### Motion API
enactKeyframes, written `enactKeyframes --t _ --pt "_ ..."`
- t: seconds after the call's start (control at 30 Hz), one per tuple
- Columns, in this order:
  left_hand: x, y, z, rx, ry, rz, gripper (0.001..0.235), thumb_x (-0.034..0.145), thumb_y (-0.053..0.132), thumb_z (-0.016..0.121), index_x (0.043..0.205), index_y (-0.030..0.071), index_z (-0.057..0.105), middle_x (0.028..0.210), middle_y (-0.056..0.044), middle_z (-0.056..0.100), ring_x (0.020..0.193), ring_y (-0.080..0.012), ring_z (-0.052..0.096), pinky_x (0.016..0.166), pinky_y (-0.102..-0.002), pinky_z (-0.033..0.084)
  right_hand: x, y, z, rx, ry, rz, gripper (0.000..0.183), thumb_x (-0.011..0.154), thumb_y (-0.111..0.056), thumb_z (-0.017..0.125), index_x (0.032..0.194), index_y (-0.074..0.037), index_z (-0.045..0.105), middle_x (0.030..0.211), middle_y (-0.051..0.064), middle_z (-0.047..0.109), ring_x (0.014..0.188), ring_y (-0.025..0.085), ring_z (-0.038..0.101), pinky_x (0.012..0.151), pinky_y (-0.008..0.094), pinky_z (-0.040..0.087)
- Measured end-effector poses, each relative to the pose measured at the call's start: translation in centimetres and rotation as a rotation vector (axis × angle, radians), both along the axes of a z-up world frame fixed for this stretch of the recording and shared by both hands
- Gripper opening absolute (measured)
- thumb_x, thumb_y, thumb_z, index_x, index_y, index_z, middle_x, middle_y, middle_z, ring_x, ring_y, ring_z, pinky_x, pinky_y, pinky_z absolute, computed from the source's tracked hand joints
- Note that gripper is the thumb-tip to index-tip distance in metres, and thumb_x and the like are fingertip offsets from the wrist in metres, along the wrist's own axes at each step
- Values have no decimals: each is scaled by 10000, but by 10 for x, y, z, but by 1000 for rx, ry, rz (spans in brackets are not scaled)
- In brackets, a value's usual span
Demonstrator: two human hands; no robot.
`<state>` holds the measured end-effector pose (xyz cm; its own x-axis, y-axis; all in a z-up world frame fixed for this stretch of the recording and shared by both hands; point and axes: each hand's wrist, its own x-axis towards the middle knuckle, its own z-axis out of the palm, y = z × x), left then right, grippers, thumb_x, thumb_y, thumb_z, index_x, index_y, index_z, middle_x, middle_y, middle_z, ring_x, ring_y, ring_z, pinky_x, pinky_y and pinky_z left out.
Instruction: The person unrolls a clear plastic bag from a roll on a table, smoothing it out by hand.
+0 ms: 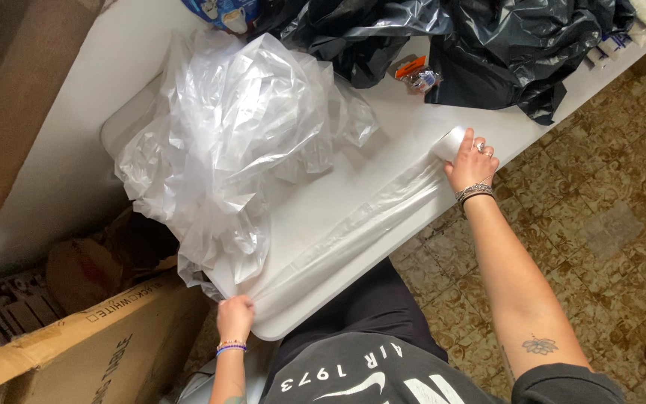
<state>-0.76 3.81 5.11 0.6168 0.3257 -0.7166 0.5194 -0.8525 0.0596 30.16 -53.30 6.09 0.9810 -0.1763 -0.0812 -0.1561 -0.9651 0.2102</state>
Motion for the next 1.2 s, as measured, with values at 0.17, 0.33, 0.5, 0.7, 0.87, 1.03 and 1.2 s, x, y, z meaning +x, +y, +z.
enactKeyframes --t 0.17,0.33,0.5,0.7,0.87,1.03,1.2 --pt "-27 36 -27 298 -168 -118 207 852 203 568 852 177 773 917 -51 680 960 -331 585 752 -461 541 -2 -2 2 -9 0 14 980 792 -521 781 1548 -63 357 1254 152 584 1061 337 597 776 484 516" --pt "-24 60 -1 -30 -22 27 195 759 163 505 617 175 372 607 -35 381 644 -238 410 654 -360 370 5 -8 24 57 50 -30 970 791 -483 814 1529 -58 350 1223 174 604 1090 349 616 799 506 522" --pt "-6 52 67 -588 -184 391 156 755 127 522 624 129 437 615 9 402 623 -138 364 625 -298 269 11 -39 31 126 78 -113 943 767 -416 855 1512 -83 381 1253 211 617 1136 391 617 824 559 503" --pt "-15 67 60 -619 -92 354 543 819 268 805 641 195 298 627 59 293 565 -99 276 540 -291 219 14 -75 41 437 143 -101 851 811 -440 749 1491 -100 365 1221 263 553 1124 513 541 876 671 437" --pt "-17 65 46 -353 -39 49 258 819 169 711 679 147 495 695 25 530 692 -129 492 665 -269 378 23 -76 43 479 171 -103 881 807 -453 732 1529 -118 354 1291 259 558 1167 514 543 897 682 433" --pt "-10 61 51 -12 -174 -58 40 923 160 504 893 134 507 779 -162 634 894 -346 580 710 -493 453 24 -79 29 444 148 -97 872 796 -460 722 1508 -121 352 1269 267 540 1131 530 540 865 663 455" --pt "-6 83 66 -105 69 91 152 716 58 518 681 173 611 744 -87 732 769 -282 663 718 -359 457 27 -71 40 449 228 -160 893 821 -459 738 1521 -114 305 1337 258 498 1191 524 516 871 689 448"
